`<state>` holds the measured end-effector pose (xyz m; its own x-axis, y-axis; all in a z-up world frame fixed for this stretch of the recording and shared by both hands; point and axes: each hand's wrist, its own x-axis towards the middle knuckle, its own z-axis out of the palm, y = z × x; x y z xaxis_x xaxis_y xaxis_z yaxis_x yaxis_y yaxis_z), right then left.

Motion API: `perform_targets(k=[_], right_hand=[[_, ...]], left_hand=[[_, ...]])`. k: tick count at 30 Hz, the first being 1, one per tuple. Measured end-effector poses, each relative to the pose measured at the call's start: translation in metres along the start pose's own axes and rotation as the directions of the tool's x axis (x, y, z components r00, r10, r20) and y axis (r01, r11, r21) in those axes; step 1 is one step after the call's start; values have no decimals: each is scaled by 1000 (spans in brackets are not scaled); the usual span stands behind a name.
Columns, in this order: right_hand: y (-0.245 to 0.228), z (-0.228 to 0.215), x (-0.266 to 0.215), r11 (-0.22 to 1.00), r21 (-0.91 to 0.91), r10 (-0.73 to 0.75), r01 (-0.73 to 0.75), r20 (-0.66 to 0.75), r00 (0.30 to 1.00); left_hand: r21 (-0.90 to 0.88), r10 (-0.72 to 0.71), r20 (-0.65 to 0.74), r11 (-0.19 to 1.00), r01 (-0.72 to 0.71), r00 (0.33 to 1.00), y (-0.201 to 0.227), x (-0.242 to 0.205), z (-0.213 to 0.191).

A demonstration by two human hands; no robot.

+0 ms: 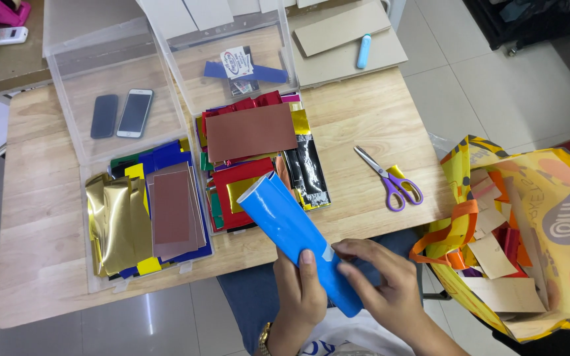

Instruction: Sorting, cutting, and organizing various colored foil sheets into a clear plastic storage container on a wooden table.

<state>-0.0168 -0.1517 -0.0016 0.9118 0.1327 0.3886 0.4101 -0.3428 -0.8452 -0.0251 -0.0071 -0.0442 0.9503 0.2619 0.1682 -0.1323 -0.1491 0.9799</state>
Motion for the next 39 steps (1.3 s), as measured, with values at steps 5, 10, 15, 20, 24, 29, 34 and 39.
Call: perform_targets(k=[5,10,15,20,24,29,34,39], right_hand=[[-11,0,6,999,26,-33,33,20,999],[-7,1,5,999,24,-39,39,17,999],[-2,2,4,1000,3,-20,20,99,995],[1,4,2,993,-63,-90,99,135,987],[4,9,2,965,-164,-198,205,59,978],[14,13,-3,954,-200,-232,225,-16,972],[19,15,-4,950,-208,-255,234,-83,963],[25,15,-10,975,-204,-121,85,-169,978]], left_hand=[[115,139,74,982,-147,987,10,1,-5],[206,195,136,953,-220,971,16,1,-5],[201,192,180,953,-228,965,19,3,-5],[211,141,209,960,-186,968,23,5,-8],[278,130,217,942,-189,968,20,4,-4],[267,117,226,947,-177,967,20,4,-1],[188,95,257,971,-146,962,23,6,2],[136,99,297,980,-144,950,23,5,3]])
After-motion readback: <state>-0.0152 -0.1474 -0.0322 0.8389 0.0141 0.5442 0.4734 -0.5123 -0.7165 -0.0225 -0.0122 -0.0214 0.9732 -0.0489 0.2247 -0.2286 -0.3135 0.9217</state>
